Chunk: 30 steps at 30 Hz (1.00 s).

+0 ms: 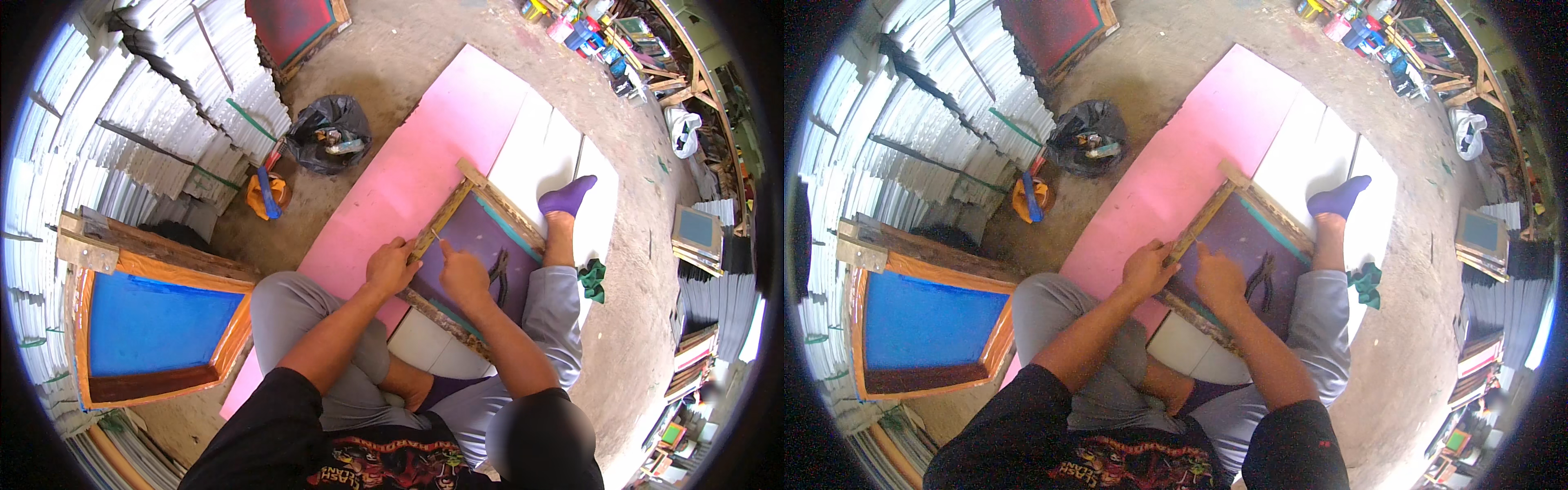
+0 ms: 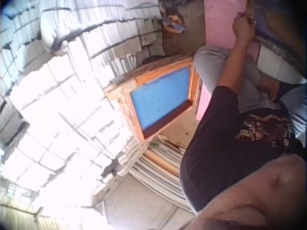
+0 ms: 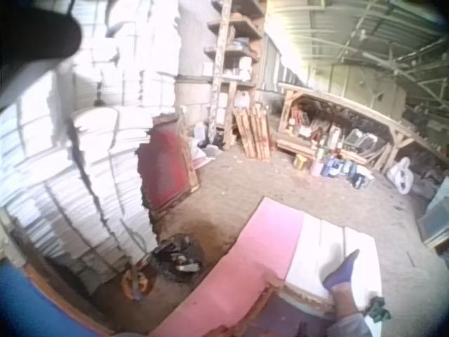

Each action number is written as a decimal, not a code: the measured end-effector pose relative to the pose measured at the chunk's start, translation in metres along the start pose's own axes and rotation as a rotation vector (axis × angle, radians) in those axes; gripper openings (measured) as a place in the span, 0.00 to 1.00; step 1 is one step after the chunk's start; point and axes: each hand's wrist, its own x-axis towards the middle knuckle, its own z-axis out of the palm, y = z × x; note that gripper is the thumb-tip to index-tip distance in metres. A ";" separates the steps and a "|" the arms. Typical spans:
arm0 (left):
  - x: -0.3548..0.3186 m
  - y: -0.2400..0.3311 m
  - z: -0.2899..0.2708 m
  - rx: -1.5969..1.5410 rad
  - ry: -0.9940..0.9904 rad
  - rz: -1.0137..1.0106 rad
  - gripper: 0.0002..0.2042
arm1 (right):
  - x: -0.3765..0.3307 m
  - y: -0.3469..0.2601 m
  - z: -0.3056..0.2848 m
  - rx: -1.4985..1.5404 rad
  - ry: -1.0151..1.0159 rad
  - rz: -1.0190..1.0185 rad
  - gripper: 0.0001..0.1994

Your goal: The person sits on the floor and wipes the wooden frame of a screen with a yellow cloth. They then use a small tool to scrape or adjust the frame edges.

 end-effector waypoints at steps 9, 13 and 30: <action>-0.002 -0.003 0.002 0.016 0.048 0.041 0.24 | -0.001 0.013 0.000 0.151 -0.023 0.004 0.28; -0.001 -0.004 0.001 0.022 0.064 0.052 0.23 | -0.005 0.001 -0.027 0.033 -0.014 -0.043 0.28; -0.002 -0.001 0.002 0.000 0.041 0.038 0.26 | 0.008 0.052 0.052 0.665 0.183 -0.101 0.20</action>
